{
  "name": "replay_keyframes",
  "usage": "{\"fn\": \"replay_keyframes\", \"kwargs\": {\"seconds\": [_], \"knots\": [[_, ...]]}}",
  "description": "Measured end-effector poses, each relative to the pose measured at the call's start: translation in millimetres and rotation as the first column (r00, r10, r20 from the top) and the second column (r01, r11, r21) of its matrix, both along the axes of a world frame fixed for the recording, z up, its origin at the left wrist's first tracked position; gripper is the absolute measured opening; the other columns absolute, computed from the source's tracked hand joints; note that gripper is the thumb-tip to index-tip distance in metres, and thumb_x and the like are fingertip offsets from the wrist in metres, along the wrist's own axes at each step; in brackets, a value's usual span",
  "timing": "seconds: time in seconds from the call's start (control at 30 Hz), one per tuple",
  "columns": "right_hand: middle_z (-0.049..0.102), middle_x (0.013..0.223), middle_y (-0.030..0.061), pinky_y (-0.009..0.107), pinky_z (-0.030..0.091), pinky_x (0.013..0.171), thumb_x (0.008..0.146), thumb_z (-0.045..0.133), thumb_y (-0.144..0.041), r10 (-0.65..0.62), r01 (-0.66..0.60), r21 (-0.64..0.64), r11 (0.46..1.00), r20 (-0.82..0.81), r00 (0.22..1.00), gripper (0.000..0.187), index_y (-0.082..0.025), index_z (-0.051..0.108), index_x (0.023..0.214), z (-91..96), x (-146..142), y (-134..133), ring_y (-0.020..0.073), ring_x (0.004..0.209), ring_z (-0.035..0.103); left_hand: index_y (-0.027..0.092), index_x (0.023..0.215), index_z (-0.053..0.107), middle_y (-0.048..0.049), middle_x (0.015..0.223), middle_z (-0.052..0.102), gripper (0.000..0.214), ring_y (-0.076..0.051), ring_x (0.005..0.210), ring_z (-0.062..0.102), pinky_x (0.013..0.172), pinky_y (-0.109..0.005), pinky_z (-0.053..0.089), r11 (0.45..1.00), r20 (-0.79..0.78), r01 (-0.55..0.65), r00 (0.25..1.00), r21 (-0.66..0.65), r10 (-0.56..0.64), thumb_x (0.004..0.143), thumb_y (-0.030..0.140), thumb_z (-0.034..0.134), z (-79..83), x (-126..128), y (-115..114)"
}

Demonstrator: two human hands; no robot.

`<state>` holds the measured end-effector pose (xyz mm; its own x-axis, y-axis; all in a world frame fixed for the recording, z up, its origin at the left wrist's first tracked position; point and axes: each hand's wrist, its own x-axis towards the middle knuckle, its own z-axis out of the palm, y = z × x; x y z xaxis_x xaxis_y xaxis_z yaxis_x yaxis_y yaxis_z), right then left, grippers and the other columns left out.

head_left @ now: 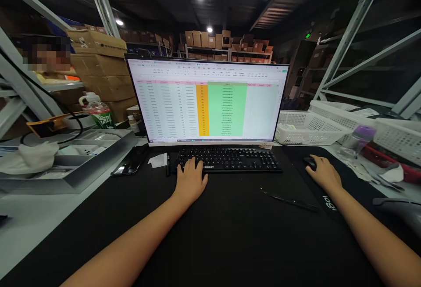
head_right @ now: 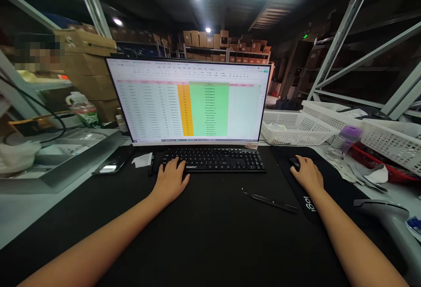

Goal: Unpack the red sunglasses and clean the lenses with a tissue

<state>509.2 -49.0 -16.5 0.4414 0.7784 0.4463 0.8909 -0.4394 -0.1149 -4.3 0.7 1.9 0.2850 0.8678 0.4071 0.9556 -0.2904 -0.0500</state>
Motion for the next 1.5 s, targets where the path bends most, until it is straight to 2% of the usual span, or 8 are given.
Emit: {"fn": "replay_keyframes", "kwargs": {"seconds": [0.4,0.53,0.67,0.83,0.97,1.17,1.27,1.5], "knots": [[0.06,0.12,0.0174,0.043,0.051,0.084,0.087,0.052,-0.047,0.003,-0.004,0.024,1.0,0.028,1.0,0.051,-0.016,0.057,0.127,-10.9,16,7,0.0334,0.101,0.064,0.011,0.139,0.051,-0.0236,0.15,0.047,0.048,-0.037,0.139,0.044,0.113,-0.063,0.034,0.999,-0.003,-0.02,1.0,-0.027,0.02,0.095,0.032,0.049,2.0,2,-2],[0.059,0.127,0.0171,0.044,0.05,0.091,0.089,0.05,-0.044,0.05,-0.054,0.063,0.997,0.053,0.997,0.057,-0.018,0.051,0.139,-18.2,21,8,0.034,0.111,0.062,0.011,0.138,0.051,-0.0239,0.15,0.047,0.048,-0.037,0.139,0.044,0.113,-0.064,0.034,1.0,0.001,-0.017,1.0,-0.023,0.017,0.095,0.033,0.049,2.0,2,-3],[0.057,0.132,0.0168,0.044,0.049,0.097,0.09,0.048,-0.042,0.084,-0.09,0.078,0.993,0.069,0.994,0.052,-0.018,0.059,0.134,-23.5,26,10,0.0338,0.117,0.059,0.011,0.138,0.052,-0.0238,0.15,0.046,0.048,-0.037,0.139,0.043,0.113,-0.064,0.034,1.0,-0.001,-0.017,1.0,-0.022,0.017,0.095,0.033,0.05,1.7,2,-2],[0.061,0.122,0.0176,0.044,0.051,0.091,0.086,0.052,-0.044,0.052,-0.055,0.06,0.997,0.043,0.998,0.049,-0.015,0.06,0.125,-17.6,23,10,0.0335,0.107,0.063,0.012,0.138,0.052,-0.0237,0.15,0.047,0.048,-0.037,0.139,0.044,0.113,-0.064,0.034,1.0,0.006,-0.014,1.0,-0.017,0.014,0.095,0.032,0.05,0.5,2,-1],[0.061,0.118,0.0193,0.044,0.05,0.094,0.085,0.053,-0.044,0.034,-0.036,0.053,0.998,0.041,0.999,0.049,-0.012,0.058,0.122,-13.4,19,11,0.0339,0.109,0.062,0.012,0.137,0.053,-0.0241,0.149,0.047,0.048,-0.037,0.139,0.044,0.113,-0.064,0.034,1.0,0.007,-0.012,1.0,-0.013,0.012,0.094,0.033,0.05,0.2,2,-1],[0.059,0.126,0.0178,0.044,0.048,0.099,0.088,0.049,-0.044,0.065,-0.07,0.081,0.994,0.059,0.996,0.055,-0.016,0.055,0.135,-20.9,24,11,0.0337,0.115,0.06,0.011,0.137,0.053,-0.0241,0.15,0.047,0.048,-0.037,0.139,0.044,0.113,-0.064,0.033,1.0,0.012,-0.016,1.0,-0.02,0.017,0.094,0.033,0.05,1.4,3,-1],[0.058,0.127,0.0165,0.043,0.048,0.099,0.089,0.047,-0.044,0.081,-0.086,0.077,0.993,0.068,0.994,0.051,-0.018,0.059,0.131,-22.2,26,11,0.033,0.117,0.06,0.011,0.137,0.053,-0.0242,0.15,0.046,0.048,-0.037,0.139,0.044,0.114,-0.064,0.033,1.0,0.013,-0.018,1.0,-0.025,0.019,0.094,0.033,0.051,2.3,2,-2],[0.061,0.12,0.019,0.043,0.05,0.095,0.085,0.053,-0.043,0.002,-0.003,0.038,0.999,0.025,1.0,0.05,-0.013,0.059,0.124,-8.7,12,9,0.034,0.108,0.063,0.012,0.138,0.052,-0.0234,0.151,0.046,0.048,-0.037,0.139,0.043,0.114,-0.063,0.033,0.999,0.007,-0.015,1.0,-0.029,0.016,0.095,0.032,0.049,2.8,1,-2]]}}
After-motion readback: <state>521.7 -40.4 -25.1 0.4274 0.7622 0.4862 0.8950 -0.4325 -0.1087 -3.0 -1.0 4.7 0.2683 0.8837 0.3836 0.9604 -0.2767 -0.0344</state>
